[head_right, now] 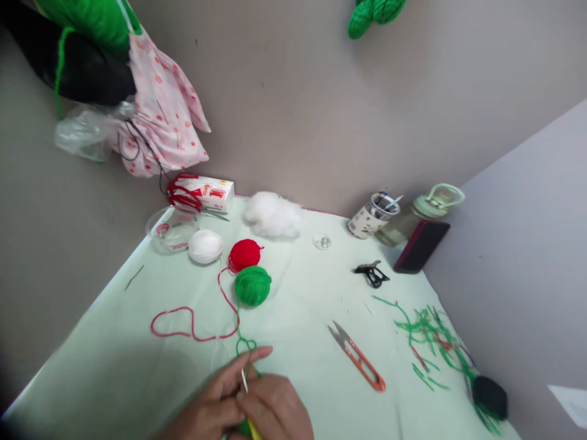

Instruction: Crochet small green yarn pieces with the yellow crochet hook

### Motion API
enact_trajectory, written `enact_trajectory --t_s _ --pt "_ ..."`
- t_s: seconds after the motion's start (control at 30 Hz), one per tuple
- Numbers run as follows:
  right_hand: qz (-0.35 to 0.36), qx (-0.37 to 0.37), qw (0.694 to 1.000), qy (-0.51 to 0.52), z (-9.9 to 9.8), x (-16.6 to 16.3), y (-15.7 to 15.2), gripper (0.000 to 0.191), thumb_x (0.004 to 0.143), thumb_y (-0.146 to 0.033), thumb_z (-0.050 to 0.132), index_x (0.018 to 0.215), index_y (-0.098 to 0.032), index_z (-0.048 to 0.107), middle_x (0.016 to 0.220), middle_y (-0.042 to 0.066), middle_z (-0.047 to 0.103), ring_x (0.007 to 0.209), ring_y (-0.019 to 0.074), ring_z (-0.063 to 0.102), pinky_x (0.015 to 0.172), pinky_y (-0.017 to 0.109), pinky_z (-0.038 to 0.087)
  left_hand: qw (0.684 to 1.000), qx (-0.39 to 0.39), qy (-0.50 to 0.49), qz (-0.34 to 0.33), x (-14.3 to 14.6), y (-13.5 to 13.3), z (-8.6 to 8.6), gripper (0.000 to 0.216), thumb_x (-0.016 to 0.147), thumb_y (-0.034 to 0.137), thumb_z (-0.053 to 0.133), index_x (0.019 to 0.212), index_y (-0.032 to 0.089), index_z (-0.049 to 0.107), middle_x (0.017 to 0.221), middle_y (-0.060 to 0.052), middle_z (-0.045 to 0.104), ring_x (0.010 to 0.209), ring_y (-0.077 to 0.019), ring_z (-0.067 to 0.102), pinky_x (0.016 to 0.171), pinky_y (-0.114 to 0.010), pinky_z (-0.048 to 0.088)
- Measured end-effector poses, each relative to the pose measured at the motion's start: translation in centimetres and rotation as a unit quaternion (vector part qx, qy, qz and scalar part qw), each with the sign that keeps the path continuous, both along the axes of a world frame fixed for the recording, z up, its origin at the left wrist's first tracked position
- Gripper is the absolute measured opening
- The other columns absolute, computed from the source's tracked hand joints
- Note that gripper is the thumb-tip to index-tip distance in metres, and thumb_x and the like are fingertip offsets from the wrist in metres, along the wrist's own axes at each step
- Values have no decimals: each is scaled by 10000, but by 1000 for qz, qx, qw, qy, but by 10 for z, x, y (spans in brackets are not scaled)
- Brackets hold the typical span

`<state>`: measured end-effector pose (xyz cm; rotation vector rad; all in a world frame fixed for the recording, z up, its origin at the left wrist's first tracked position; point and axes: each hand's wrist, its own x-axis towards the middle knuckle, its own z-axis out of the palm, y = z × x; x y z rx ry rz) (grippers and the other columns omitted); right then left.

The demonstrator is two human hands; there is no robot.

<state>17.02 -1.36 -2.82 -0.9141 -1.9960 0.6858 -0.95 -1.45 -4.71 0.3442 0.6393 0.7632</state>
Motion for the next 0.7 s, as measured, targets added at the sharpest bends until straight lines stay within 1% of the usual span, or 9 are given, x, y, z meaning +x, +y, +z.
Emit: enact_trajectory --t_s 0.07,0.17,0.3,0.4,0.47,0.53,0.6,0.67,0.7 --pt "3 34 998 47 12 -3 0 429 991 -342 707 1413 -276 685 1110 111 833 1008 262 801 858 352 683 999 -16 32 31 1 0 25 740 729 252 836 1439 218 630 1029 -36 666 997 -203 628 933 -319 426" --pt "-20 -56 991 123 27 -4 -3 347 953 -342 771 1294 -282 753 1111 112 830 1045 256 784 926 382 660 995 28 94 33 0 -1 56 618 803 327 831 1386 222 653 1123 -62 693 1105 -232 623 1023 -348 441" --pt "-82 -243 935 246 45 9 -7 266 867 -354 867 1122 -300 814 1077 69 833 965 210 785 840 305 638 965 145 218 6 -21 -2 71 364 920 485 763 1188 238 749 1033 -56 711 1004 -221 649 971 -344 495" --pt "-81 -315 885 333 56 20 -9 303 814 -378 909 1098 -324 815 1091 35 841 932 168 770 841 265 610 929 195 305 75 -54 2 80 273 874 480 819 965 226 779 1257 -81 705 1187 -253 651 1026 -330 512" --pt "-73 -332 866 368 64 23 -10 324 752 -386 951 1043 -316 826 1060 30 845 910 165 761 823 260 602 930 197 296 95 -81 8 92 310 907 529 753 909 219 762 1270 -97 711 1171 -274 675 947 -345 572" --pt "-64 -339 858 381 72 24 -13 331 713 -394 972 1001 -306 833 1008 28 843 876 165 752 772 254 593 923 204 321 57 -102 17 106 326 918 547 716 901 222 741 1192 -91 734 978 -257 713 725 -317 595" --pt "-46 -346 858 376 81 22 -15 333 706 -405 974 990 -301 837 975 30 835 851 167 740 716 247 579 873 260 411 34 -109 25 118 349 916 562 711 892 215 729 1039 -63 735 897 -243 695 708 -303 580" --pt "-22 -351 864 360 90 18 -18 325 716 -411 969 994 -302 839 969 29 825 857 169 733 693 244 566 789 317 517 93 -97 31 126 326 881 535 768 857 223 678 926 -10 688 845 -208 642 704 -263 531" --pt "-12 -350 867 353 94 16 -19 321 724 -411 965 1000 -305 840 978 28 821 873 170 732 702 244 565 767 336 529 134 -86 32 128 355 898 546 747 807 226 622 847 4 639 782 -186 591 681 -257 509"
